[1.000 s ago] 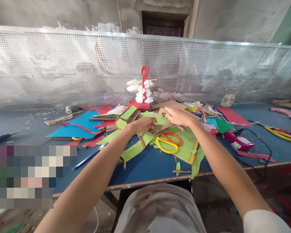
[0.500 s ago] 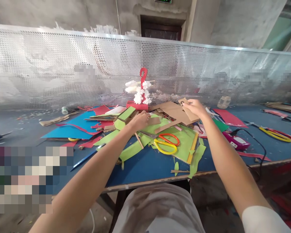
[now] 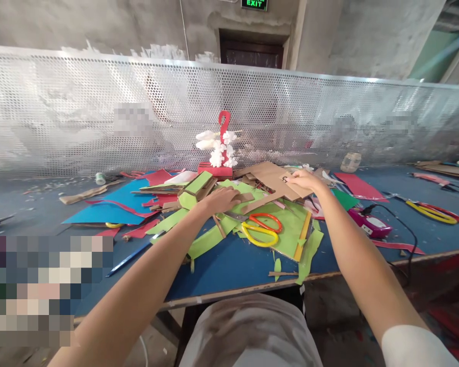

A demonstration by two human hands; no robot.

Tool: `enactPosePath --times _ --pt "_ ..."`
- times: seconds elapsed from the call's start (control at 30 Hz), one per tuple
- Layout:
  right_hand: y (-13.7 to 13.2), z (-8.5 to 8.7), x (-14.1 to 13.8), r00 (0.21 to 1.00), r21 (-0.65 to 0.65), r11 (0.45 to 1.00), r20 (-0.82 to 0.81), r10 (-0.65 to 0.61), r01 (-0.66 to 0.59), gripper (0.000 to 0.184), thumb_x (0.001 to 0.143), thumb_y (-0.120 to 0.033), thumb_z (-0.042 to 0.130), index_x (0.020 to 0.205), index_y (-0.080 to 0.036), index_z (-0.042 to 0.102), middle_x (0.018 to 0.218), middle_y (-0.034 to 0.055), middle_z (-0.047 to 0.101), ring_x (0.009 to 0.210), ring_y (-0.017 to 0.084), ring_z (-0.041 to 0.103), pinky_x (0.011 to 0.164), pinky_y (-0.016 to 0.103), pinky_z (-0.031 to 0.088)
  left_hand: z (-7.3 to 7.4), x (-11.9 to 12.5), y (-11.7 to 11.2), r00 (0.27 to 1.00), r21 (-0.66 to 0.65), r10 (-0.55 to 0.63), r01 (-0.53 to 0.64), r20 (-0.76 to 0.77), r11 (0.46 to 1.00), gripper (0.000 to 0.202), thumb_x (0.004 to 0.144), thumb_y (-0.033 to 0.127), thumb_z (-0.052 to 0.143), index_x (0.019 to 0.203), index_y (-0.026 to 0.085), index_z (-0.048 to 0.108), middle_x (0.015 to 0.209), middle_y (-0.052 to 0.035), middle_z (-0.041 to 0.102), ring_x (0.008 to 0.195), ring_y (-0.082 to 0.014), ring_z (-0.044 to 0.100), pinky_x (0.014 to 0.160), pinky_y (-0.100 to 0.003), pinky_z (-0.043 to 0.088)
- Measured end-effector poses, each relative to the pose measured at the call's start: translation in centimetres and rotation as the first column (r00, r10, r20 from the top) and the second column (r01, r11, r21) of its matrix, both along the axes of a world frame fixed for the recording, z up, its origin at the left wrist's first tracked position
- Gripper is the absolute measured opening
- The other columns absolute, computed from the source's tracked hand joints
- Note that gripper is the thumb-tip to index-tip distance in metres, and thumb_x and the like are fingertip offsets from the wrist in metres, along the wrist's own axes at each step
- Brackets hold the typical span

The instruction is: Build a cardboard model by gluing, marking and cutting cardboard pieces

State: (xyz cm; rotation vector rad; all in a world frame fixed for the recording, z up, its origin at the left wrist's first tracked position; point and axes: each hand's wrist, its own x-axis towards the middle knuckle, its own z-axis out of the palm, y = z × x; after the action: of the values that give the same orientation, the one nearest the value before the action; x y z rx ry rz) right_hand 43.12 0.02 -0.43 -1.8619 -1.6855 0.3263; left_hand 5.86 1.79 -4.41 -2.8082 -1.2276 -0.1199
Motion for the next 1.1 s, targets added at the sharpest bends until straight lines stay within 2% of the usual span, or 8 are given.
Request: enactPosePath --times 0.1,0.17,0.33,0.43,0.63,0.8,0.97,1.1 --pt "-0.4 0.6 0.5 0.983 0.002 0.996 -0.163 -0.083 0.084 0.024 0.088 -0.043 0.086 0.086 -0.021 0.076 0.084 0.0042 0.078 0.076 0.023 0.067 0.076 0.032 0.046 -0.2 0.1 0.3 1.0 0.024 -0.002 0.002 0.012 1.0 0.053 0.112 0.043 0.05 0.154 0.015 0.069 0.149 -0.023 0.073 0.138 -0.0381 0.072 0.115 -0.043 0.055" --pt "-0.5 1.2 0.7 0.949 0.079 0.991 -0.306 -0.075 0.104 0.026 0.089 -0.044 0.084 0.096 -0.02 0.077 0.093 0.0058 0.081 0.079 0.022 0.069 0.079 0.033 0.05 -0.3 0.1 0.6 0.999 0.064 0.001 -0.004 0.047 0.998 0.051 0.11 0.039 0.054 0.153 0.016 0.07 0.152 -0.0223 0.072 0.14 -0.0373 0.071 0.118 -0.042 0.054" --pt "-1.1 2.7 0.1 0.792 0.29 0.954 -0.599 0.117 0.078 0.041 0.081 -0.046 0.089 0.11 -0.02 0.075 0.108 0.0098 0.085 0.091 0.026 0.077 0.089 0.038 0.061 0.2 0.2 0.7 0.975 0.138 -0.016 -0.015 0.221 0.99 0.051 0.105 0.034 0.06 0.15 0.014 0.072 0.156 -0.0194 0.071 0.148 -0.0353 0.066 0.128 -0.047 0.05" --pt "-1.7 3.3 -0.2 0.766 0.295 0.955 -0.618 0.179 0.015 0.04 0.081 -0.046 0.087 0.11 -0.02 0.077 0.107 0.0117 0.085 0.096 0.03 0.079 0.088 0.043 0.064 0.9 0.5 0.1 0.954 0.09 -0.044 0.018 0.296 0.996 0.049 0.105 0.035 0.061 0.148 0.015 0.073 0.155 -0.0181 0.073 0.146 -0.0343 0.068 0.127 -0.048 0.052" --pt "-2.5 3.9 1.6 0.773 0.196 0.98 -0.628 0.089 0.046 0.029 0.079 -0.045 0.086 0.095 -0.023 0.077 0.09 0.0115 0.082 0.096 0.037 0.08 0.085 0.049 0.064 1.4 1.3 -0.6 0.928 -0.021 -0.087 0.101 0.363 0.995 0.049 0.101 0.018 0.057 0.146 0.015 0.075 0.15 -0.0164 0.077 0.138 -0.031 0.074 0.119 -0.039 0.057" --pt "-2.0 3.8 2.3 0.719 0.243 0.956 -0.693 0.051 0.167 0.024 0.078 -0.041 0.081 0.091 -0.026 0.069 0.091 0.0099 0.082 0.101 0.037 0.08 0.087 0.05 0.065 1.0 0.8 -0.2 0.888 -0.052 0.03 -0.007 0.459 0.999 0.053 0.103 0.012 0.049 0.152 0.013 0.07 0.15 -0.017 0.077 0.138 -0.0303 0.075 0.12 -0.04 0.057" --pt "-2.3 3.1 0.1 0.69 0.343 0.939 -0.673 0.266 -0.027 0.028 0.077 -0.042 0.079 0.096 -0.027 0.064 0.108 0.0079 0.084 0.114 0.032 0.079 0.101 0.049 0.064 0.7 0.1 0.2 0.873 -0.082 0.077 -0.043 0.481 0.996 0.055 0.104 0.016 0.051 0.158 0.012 0.065 0.155 -0.0192 0.074 0.143 -0.032 0.073 0.125 -0.044 0.056" --pt "-2.7 2.5 -2.9 0.648 0.292 0.93 -0.668 0.366 -0.223 0.034 0.079 -0.042 0.082 0.106 -0.025 0.069 0.114 0.0118 0.085 0.113 0.033 0.081 0.104 0.05 0.064 0.3 0.2 0.4 0.87 -0.128 0.021 0.048 0.492 0.991 0.054 0.105 0.026 0.06 0.158 0.017 0.064 0.16 -0.0184 0.071 0.143 -0.0322 0.073 0.121 -0.044 0.059"
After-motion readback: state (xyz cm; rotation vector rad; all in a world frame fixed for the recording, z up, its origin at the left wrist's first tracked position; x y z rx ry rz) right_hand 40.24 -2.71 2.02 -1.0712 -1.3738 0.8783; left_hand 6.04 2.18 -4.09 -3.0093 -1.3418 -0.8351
